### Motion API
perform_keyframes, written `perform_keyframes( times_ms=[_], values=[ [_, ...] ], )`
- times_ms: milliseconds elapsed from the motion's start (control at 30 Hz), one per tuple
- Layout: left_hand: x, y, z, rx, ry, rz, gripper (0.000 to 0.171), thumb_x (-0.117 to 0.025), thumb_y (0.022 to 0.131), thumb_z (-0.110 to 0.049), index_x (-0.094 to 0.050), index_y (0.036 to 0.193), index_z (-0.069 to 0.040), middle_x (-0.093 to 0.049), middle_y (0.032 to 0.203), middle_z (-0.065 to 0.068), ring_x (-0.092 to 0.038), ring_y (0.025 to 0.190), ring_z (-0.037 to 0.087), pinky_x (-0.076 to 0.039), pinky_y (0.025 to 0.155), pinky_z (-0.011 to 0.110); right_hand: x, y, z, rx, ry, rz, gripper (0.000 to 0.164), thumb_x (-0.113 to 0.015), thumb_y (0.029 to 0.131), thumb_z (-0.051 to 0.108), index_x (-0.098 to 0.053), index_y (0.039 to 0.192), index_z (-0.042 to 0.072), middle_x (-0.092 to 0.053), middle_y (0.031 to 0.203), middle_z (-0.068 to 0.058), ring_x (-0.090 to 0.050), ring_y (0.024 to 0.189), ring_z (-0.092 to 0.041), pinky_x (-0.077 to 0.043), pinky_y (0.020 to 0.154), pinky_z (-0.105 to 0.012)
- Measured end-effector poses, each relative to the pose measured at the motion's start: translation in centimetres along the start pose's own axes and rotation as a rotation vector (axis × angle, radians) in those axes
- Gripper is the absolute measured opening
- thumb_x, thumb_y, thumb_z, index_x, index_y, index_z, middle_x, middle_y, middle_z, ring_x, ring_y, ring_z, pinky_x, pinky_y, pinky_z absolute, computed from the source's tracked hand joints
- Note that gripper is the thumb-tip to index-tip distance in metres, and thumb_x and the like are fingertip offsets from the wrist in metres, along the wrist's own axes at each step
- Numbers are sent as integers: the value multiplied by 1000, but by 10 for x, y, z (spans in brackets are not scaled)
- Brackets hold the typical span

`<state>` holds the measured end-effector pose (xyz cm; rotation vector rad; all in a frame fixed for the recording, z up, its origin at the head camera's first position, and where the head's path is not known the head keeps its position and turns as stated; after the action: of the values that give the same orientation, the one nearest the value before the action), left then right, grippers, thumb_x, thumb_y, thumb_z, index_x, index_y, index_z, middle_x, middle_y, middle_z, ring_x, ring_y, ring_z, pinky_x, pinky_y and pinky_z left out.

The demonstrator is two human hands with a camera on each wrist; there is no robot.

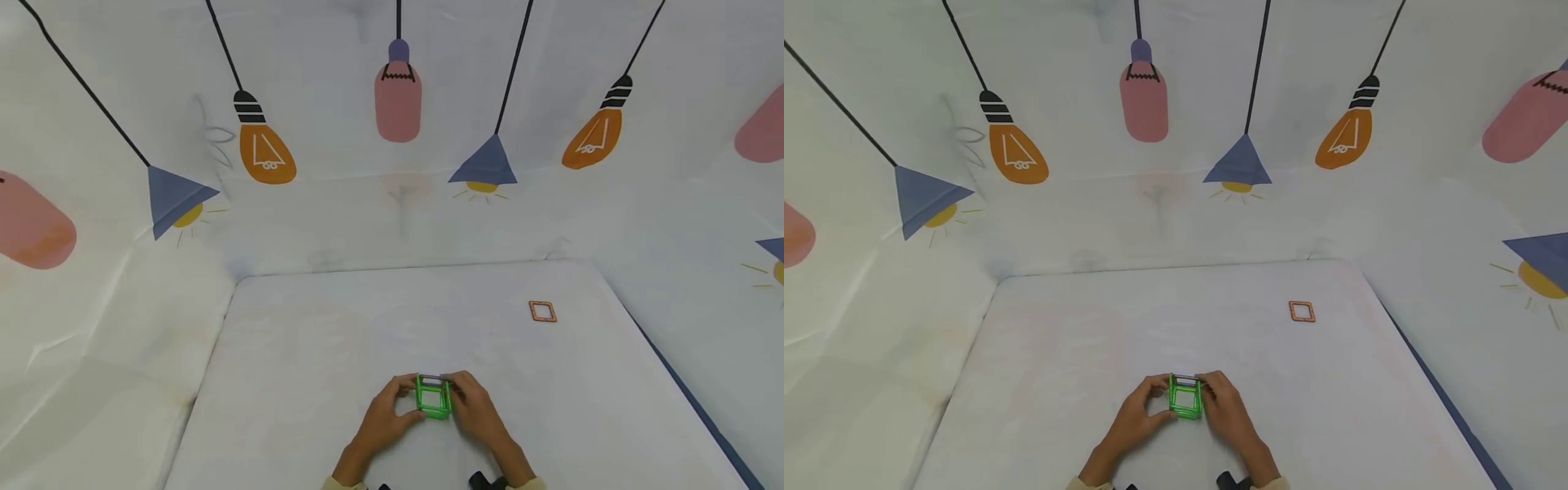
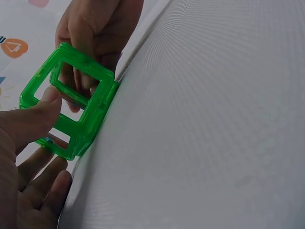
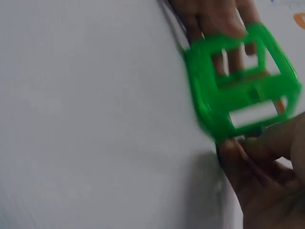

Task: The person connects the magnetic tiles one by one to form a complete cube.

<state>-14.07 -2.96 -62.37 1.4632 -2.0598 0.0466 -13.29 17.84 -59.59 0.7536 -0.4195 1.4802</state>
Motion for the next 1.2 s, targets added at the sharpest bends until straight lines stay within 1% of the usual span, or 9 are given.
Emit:
perform_keyframes(
  times_ms=[133,267,433,533,633,800,933,1067,1200],
  values=[
    [7,-5,1,69,-13,-13,73,-80,82,-41,-42,141,-21,-60,138,1,-64,114,16,-55,95,30,15,12,-16,-3,57,53,27,-63,93,-6,-68,115,9,-68,105,1,-66,89,-8,-57,77,-22],
    [11,-9,-1,25,31,-33,86,-81,81,-38,-36,151,-17,-58,137,6,-64,111,19,-56,93,30,50,35,-44,-83,-12,-11,21,-59,97,1,-68,115,4,-69,108,-7,-67,95,-19,-57,80,-31],
    [11,-9,-1,0,47,-46,80,-84,78,-35,-44,146,-19,-56,135,1,-61,109,15,-55,93,27,102,73,-84,-244,-141,-99,30,-52,100,11,-61,122,-8,-62,110,-25,-62,100,-37,-53,85,-50],
    [11,-9,-1,-7,20,-49,78,-86,76,-32,-47,142,-17,-56,134,0,-61,111,15,-55,93,27,124,91,-105,-354,-238,-94,43,-53,99,17,-53,127,-16,-54,114,-33,-55,105,-46,-48,85,-55],
    [9,-8,-3,-27,-6,-43,77,-87,76,-29,-48,141,-15,-56,135,1,-60,113,16,-55,94,28,139,102,-121,-445,-286,-45,57,-54,99,27,-46,128,-21,-46,118,-39,-47,109,-51,-45,83,-58],
    [3,-3,-7,-56,-13,-13,75,-87,77,-29,-48,140,-14,-56,135,2,-60,114,15,-55,94,28,156,109,-140,-522,-304,16,73,-52,99,46,-46,117,-24,-38,117,-45,-38,111,-59,-44,79,-59],
    [1,-4,-7,-44,-18,0,75,-86,77,-32,-48,140,-17,-57,135,1,-60,115,13,-55,94,27,156,113,-148,-552,-342,5,73,-56,97,46,-47,115,-25,-37,116,-44,-37,109,-56,-44,77,-57],
    [2,-4,-5,-44,-2,-3,74,-86,78,-34,-48,139,-18,-57,134,1,-60,113,12,-56,94,27,152,114,-149,-525,-374,-16,62,-59,95,37,-52,111,-23,-42,110,-39,-40,103,-52,-42,73,-54],
    [5,-2,-3,-42,18,-3,73,-85,79,-36,-48,139,-17,-57,134,0,-60,112,11,-55,93,26,149,113,-141,-469,-352,-25,62,-61,93,38,-55,115,-20,-44,107,-35,-42,100,-50,-42,69,-51]
  ],
)
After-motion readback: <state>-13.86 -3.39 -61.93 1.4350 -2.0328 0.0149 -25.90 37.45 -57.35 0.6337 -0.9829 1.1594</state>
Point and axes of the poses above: each hand's wrist, its own y-axis towards the middle knuckle, its own x-axis out of the back of the hand, z = x × y, the point moved 3 cm from there along y, towards the middle knuckle
